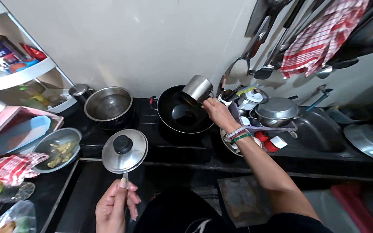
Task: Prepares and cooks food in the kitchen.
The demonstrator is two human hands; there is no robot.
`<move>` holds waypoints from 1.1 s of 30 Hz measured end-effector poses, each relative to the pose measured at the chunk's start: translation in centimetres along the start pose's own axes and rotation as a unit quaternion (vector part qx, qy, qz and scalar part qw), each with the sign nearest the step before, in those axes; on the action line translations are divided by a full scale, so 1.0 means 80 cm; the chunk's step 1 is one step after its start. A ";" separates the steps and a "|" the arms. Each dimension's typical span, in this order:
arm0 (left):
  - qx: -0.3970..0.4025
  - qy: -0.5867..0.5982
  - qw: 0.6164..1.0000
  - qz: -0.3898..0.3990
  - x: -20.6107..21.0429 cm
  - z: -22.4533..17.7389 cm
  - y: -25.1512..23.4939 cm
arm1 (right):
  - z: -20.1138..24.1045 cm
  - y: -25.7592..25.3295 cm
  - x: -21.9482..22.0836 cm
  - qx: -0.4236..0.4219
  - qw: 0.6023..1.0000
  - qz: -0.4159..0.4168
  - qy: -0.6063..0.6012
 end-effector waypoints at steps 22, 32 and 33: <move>0.001 0.006 1.000 -0.027 -0.007 0.008 0.009 | -0.004 -0.025 0.022 -0.051 0.990 0.094 0.096; -0.025 0.014 0.999 -0.037 -0.009 0.006 0.012 | 0.036 -0.139 -0.008 -0.002 0.880 0.403 0.251; -0.030 0.018 0.999 -0.041 -0.009 0.006 0.012 | 0.043 -0.151 -0.007 -0.006 0.867 0.418 0.271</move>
Point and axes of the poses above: each hand's wrist, its own y-axis away from the middle knuckle, its own x-axis out of the palm, z = x × y, the point moved 5 cm from there along -y, towards the middle knuckle, and after that the axes turned 7 degrees about x, right-handed, at the moved point
